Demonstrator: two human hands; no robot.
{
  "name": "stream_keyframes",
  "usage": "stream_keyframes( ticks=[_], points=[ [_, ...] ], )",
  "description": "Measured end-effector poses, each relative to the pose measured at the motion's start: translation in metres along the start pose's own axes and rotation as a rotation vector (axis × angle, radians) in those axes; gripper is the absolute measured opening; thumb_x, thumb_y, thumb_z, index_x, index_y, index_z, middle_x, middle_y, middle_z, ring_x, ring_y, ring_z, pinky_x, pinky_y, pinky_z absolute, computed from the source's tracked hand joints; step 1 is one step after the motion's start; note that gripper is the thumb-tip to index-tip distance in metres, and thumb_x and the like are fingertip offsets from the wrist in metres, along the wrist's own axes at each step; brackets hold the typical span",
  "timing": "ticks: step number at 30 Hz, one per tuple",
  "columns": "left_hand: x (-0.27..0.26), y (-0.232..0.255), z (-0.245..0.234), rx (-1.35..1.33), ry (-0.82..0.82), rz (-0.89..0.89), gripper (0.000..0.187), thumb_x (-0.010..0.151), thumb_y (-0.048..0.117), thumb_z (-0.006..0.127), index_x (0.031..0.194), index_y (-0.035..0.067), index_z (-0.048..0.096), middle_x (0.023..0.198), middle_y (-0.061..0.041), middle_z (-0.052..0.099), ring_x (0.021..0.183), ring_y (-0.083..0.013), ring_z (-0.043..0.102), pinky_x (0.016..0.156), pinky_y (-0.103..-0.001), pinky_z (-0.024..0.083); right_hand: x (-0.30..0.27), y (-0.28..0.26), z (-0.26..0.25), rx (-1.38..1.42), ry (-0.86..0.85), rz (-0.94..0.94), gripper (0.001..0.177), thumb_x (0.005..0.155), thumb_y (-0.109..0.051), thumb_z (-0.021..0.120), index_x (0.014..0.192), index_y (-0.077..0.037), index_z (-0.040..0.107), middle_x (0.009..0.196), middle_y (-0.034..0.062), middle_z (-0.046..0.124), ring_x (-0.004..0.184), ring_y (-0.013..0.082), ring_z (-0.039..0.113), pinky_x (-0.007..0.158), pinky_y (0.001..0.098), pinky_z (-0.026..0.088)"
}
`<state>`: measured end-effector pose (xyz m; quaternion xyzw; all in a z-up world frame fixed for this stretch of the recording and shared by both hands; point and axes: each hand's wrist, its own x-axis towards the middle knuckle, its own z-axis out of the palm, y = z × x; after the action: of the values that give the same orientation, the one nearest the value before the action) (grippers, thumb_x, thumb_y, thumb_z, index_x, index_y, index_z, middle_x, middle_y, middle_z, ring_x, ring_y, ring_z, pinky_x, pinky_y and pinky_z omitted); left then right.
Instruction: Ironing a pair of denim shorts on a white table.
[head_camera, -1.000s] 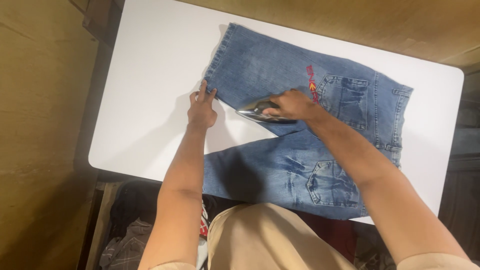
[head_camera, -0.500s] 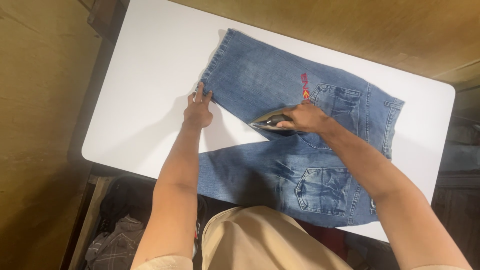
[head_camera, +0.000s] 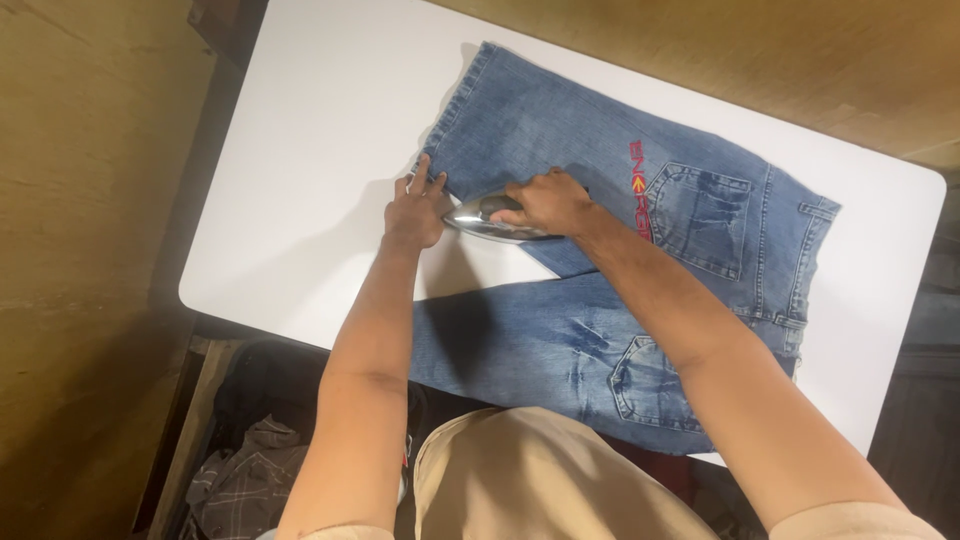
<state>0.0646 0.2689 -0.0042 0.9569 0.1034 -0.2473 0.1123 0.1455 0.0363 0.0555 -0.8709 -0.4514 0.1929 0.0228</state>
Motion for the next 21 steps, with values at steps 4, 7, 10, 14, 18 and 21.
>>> stream_keyframes(
  ticks=[4, 7, 10, 14, 18, 21],
  points=[
    [-0.002, 0.000, -0.003, 0.009, -0.021, -0.001, 0.082, 0.093, 0.012, 0.058, 0.163, 0.035, 0.025, 0.174, 0.006, -0.006, 0.152, -0.0269, 0.024, 0.110, -0.037, 0.048, -0.001, 0.002, 0.004, 0.012, -0.014, 0.031, 0.073, 0.094, -0.075, 0.045, 0.115, -0.011, 0.073, 0.077, 0.0133, 0.075, 0.079, 0.0329, 0.074, 0.098, 0.0559, 0.051],
    [-0.002, 0.003, -0.003, -0.025, -0.010, 0.000, 0.079, 0.094, 0.015, 0.059, 0.163, 0.036, 0.026, 0.174, 0.006, -0.005, 0.153, -0.0274, 0.024, 0.112, -0.038, 0.046, -0.015, 0.012, 0.009, 0.037, -0.031, 0.053, 0.073, 0.094, -0.075, 0.045, 0.116, -0.010, 0.072, 0.077, 0.0131, 0.075, 0.078, 0.0326, 0.074, 0.099, 0.0569, 0.049],
    [-0.005, 0.007, -0.007, 0.005, -0.037, -0.018, 0.084, 0.090, 0.010, 0.060, 0.163, 0.034, 0.024, 0.173, 0.005, -0.008, 0.154, -0.0271, 0.021, 0.109, -0.041, 0.048, -0.043, 0.027, 0.010, 0.029, -0.047, 0.048, 0.073, 0.093, -0.074, 0.046, 0.115, -0.010, 0.073, 0.080, 0.0132, 0.076, 0.080, 0.0325, 0.074, 0.100, 0.0588, 0.047],
    [-0.004, 0.011, -0.006, -0.033, -0.018, -0.038, 0.087, 0.088, 0.005, 0.057, 0.163, 0.034, 0.025, 0.173, 0.006, -0.009, 0.155, -0.0277, 0.020, 0.114, -0.045, 0.043, -0.085, 0.053, 0.016, 0.018, -0.071, 0.029, 0.071, 0.092, -0.072, 0.048, 0.117, -0.010, 0.072, 0.083, 0.0139, 0.076, 0.083, 0.0326, 0.074, 0.096, 0.0569, 0.049],
    [-0.005, 0.015, -0.008, -0.018, -0.051, -0.093, 0.090, 0.087, 0.003, 0.057, 0.164, 0.034, 0.022, 0.173, 0.007, -0.012, 0.156, -0.0261, 0.017, 0.116, -0.047, 0.040, -0.129, 0.085, 0.029, 0.043, -0.045, -0.005, 0.068, 0.092, -0.070, 0.053, 0.113, -0.007, 0.073, 0.088, 0.0148, 0.075, 0.086, 0.0342, 0.073, 0.089, 0.0514, 0.055],
    [-0.005, 0.016, -0.007, -0.011, -0.036, -0.091, 0.091, 0.087, 0.002, 0.057, 0.164, 0.033, 0.022, 0.173, 0.007, -0.012, 0.156, -0.0270, 0.017, 0.116, -0.047, 0.040, -0.149, 0.085, 0.027, 0.042, 0.018, -0.071, 0.064, 0.090, -0.066, 0.058, 0.109, -0.007, 0.074, 0.091, 0.0143, 0.075, 0.087, 0.0352, 0.073, 0.085, 0.0489, 0.057]
  ],
)
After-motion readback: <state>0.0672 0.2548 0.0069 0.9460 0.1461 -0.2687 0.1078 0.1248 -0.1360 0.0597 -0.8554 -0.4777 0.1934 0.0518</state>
